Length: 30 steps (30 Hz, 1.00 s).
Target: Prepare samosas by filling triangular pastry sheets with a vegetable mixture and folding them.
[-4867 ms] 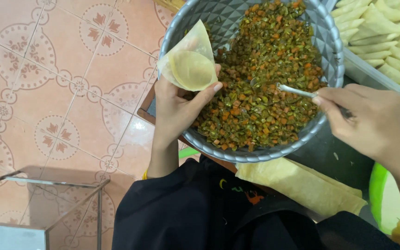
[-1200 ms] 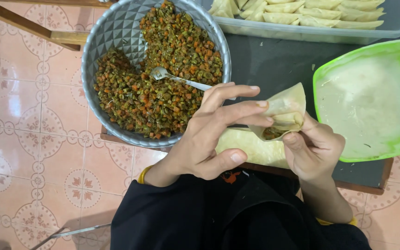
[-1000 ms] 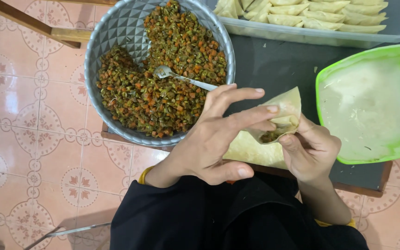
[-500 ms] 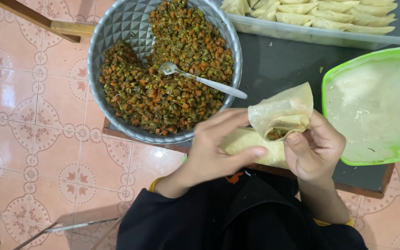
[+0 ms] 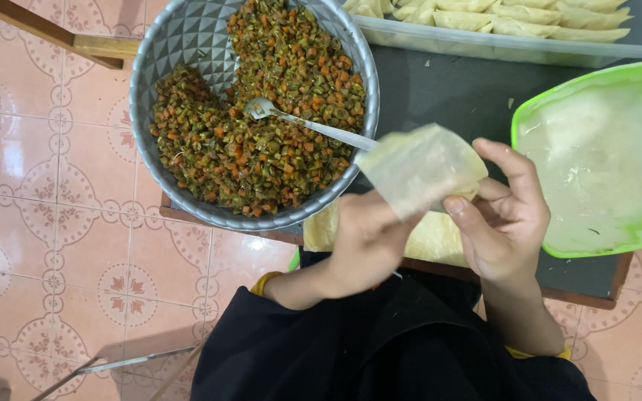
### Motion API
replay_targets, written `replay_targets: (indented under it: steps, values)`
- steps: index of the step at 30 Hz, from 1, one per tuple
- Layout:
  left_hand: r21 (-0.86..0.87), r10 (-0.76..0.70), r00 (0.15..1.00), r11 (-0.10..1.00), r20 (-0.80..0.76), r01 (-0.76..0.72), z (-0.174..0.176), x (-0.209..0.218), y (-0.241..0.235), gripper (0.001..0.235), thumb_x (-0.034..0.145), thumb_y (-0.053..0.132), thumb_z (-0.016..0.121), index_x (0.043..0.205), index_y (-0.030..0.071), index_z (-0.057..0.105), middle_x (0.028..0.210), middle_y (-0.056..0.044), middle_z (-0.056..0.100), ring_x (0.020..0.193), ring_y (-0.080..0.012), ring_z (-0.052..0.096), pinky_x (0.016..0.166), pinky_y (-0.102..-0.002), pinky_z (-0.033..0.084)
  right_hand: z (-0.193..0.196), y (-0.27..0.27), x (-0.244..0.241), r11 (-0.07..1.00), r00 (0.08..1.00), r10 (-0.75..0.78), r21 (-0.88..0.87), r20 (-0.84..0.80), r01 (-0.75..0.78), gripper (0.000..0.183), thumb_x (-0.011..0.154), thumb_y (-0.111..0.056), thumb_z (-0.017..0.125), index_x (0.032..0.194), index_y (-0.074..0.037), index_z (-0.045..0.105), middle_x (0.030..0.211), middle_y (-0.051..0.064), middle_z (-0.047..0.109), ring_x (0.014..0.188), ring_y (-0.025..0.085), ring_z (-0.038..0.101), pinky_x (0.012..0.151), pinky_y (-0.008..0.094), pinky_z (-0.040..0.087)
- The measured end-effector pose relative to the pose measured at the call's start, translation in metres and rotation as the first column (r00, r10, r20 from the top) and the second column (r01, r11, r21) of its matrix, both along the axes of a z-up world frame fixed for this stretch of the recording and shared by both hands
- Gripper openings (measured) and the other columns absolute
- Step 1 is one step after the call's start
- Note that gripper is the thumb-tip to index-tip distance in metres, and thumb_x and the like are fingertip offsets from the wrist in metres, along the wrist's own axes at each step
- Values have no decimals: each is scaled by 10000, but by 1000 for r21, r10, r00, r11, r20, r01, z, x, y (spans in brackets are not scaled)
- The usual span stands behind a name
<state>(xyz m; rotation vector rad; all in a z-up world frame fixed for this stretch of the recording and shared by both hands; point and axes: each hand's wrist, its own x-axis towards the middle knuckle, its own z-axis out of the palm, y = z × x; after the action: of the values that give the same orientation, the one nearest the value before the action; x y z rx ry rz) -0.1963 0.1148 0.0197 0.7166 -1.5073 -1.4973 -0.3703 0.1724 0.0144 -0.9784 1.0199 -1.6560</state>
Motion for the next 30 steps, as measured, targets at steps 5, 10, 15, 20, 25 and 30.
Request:
replay_targets:
  steps: [5, 10, 15, 20, 25, 30]
  values:
    - [-569, 28, 967, 813, 252, 124, 13, 8, -11, 493, 830, -110, 651, 1315, -24, 639, 1271, -200, 678, 1258, -396, 674, 1125, -469, 509, 20, -1, 1, 995, 997, -16, 98, -69, 23, 685, 1050, 98, 605, 1648, 42, 276, 1251, 243, 674, 1116, 179, 675, 994, 278, 519]
    - [-691, 85, 947, 704, 310, 163, 12, 15, -21, 522, 883, -96, 673, 1397, -35, 605, 1464, -220, 587, 1410, -408, 559, 1263, -547, 393, 39, 7, -5, 979, 953, 90, 148, 288, -137, 832, 1026, -17, 615, 1712, -47, 144, 1372, 284, 628, 1248, 258, 647, 1090, 371, 497]
    - [-623, 4, 970, 767, 244, 153, 13, 10, -14, 478, 924, -2, 691, 1384, -61, 574, 1439, -245, 580, 1412, -437, 550, 1238, -523, 404, 33, 5, 5, 992, 996, 20, 126, 81, -30, 868, 926, -43, 741, 1598, -36, 193, 1349, 217, 600, 1215, 217, 627, 1063, 340, 505]
    - [-525, 23, 991, 850, 131, 50, 27, 8, -15, 497, 914, 148, 737, 1329, -75, 579, 1370, -286, 584, 1327, -419, 578, 1157, -490, 454, 18, 10, 7, 1000, 990, -26, -5, -139, 26, 824, 944, 17, 776, 1574, -71, 252, 1228, 164, 575, 1120, 178, 613, 1024, 312, 536]
    - [123, -87, 996, 988, -33, 90, 3, 2, -15, 188, 1072, 79, 707, 1228, -15, 754, 1064, -105, 796, 961, -104, 728, 877, -251, 597, 18, 9, 9, 996, 981, -85, -44, -173, 79, 730, 990, 108, 732, 1514, -73, 258, 1259, 164, 584, 1133, 170, 616, 1035, 304, 566]
    - [259, -93, 974, 955, -205, 146, 11, -2, -19, 206, 1051, 41, 706, 1247, -19, 726, 1124, -57, 753, 1028, -70, 685, 944, -252, 573, 5, 8, 5, 994, 979, -104, -57, -177, 95, 661, 1034, 121, 697, 1526, -55, 292, 1196, 148, 607, 1104, 149, 614, 1026, 273, 520]
